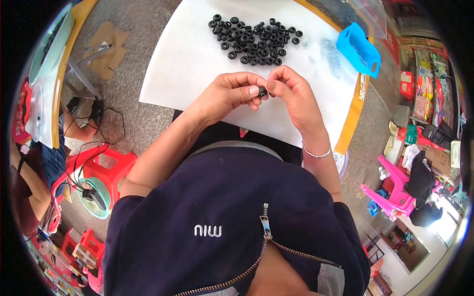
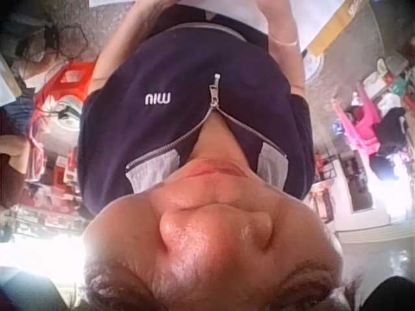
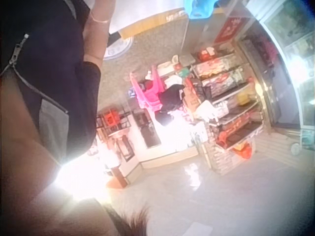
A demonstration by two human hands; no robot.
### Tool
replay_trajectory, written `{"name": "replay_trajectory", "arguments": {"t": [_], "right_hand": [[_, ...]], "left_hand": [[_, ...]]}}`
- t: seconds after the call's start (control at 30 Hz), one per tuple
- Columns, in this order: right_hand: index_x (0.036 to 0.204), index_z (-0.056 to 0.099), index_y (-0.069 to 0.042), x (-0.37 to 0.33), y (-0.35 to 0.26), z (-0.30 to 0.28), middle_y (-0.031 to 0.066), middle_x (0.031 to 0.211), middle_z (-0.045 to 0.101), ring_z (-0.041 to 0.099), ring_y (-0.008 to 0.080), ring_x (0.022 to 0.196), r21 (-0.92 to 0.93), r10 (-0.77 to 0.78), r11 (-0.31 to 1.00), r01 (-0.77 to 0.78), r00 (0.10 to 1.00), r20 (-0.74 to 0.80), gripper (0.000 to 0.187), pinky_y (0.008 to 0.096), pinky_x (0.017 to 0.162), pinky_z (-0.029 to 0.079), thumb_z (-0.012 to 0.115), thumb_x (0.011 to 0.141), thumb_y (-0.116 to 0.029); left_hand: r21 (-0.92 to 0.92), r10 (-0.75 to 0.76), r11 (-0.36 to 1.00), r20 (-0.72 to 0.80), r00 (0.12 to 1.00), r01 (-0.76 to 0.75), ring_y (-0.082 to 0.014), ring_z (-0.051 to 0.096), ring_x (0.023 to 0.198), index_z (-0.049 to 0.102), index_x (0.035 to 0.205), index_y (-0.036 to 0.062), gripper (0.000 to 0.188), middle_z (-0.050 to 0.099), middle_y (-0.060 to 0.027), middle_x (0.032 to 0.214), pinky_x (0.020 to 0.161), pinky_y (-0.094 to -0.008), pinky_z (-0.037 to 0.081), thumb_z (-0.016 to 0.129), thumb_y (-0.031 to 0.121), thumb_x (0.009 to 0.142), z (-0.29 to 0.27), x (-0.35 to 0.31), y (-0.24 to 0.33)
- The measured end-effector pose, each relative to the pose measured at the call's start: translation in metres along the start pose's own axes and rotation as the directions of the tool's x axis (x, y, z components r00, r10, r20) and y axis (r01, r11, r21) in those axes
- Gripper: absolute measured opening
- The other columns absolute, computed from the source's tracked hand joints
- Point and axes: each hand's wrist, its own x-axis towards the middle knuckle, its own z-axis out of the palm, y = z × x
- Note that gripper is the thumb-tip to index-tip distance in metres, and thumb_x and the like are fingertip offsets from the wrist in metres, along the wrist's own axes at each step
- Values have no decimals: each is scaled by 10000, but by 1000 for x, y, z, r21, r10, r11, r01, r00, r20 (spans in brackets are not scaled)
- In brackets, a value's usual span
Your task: The recorder is assembling small black rubber rings into plastic fittings on a white workspace.
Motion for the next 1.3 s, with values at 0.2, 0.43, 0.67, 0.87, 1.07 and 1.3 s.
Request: {"name": "replay_trajectory", "arguments": {"t": [0.2, 0.43, 0.67, 0.87, 1.07, 1.3], "right_hand": [[858, 634, -55, 28, 0, -21, 17, 781, 586, 533, 133, 748, -518, -281, 851, 92, 911, -301, 74, 269, 706, 419, 616, 848, -127], [835, 680, -106, 88, 23, -68, 40, 809, 604, 541, 244, 828, -984, -669, 166, 72, 741, -58, 86, 376, 735, 380, 654, 767, -153], [877, 679, -124, 89, 20, -59, 33, 858, 602, 531, 241, 878, -980, -596, 183, 77, 802, -48, 139, 392, 768, 364, 674, 748, -174], [889, 684, -132, 81, 23, -65, 25, 931, 578, 509, 234, 911, -973, -613, 221, 68, 785, -84, 152, 384, 801, 347, 677, 739, -155], [884, 684, -128, 85, 24, -68, 28, 910, 556, 498, 231, 910, -975, -600, 205, 82, 798, -59, 149, 383, 804, 335, 678, 737, -148], [941, 640, -44, 67, 4, -49, 49, 857, 631, 582, 171, 774, -655, -417, 734, 180, 880, -226, 137, 299, 721, 451, 610, 808, -56]], "left_hand": [[-182, 12, 983, -61, 998, -22, -109, 574, 767, 577, 1101, -1, 222, 611, -81, 943, 730, -239, 495, 536, 131, 927, -7, 3, -1], [-182, -34, 983, -116, 993, 13, -107, 565, 770, 566, 1108, 3, 221, 599, -78, 948, 719, -230, 494, 528, 128, 930, -4, 3, 1], [-191, -40, 981, -136, 990, 13, -111, 570, 772, 573, 1102, 0, 220, 607, -84, 946, 721, -235, 499, 536, 126, 926, -8, 3, 3], [-193, -56, 981, -142, 988, 27, -106, 572, 765, 574, 1102, 1, 219, 610, -84, 947, 715, -228, 501, 536, 126, 927, -7, 4, 2], [-181, -61, 983, -148, 987, 34, -103, 572, 760, 573, 1099, -3, 217, 611, -83, 944, 706, -224, 502, 533, 125, 928, -7, 5, 2], [-190, -44, 982, -165, 985, 12, -100, 578, 761, 563, 1126, -7, 236, 614, -88, 959, 722, -221, 504, 528, 119, 929, -9, 5, 2]]}}
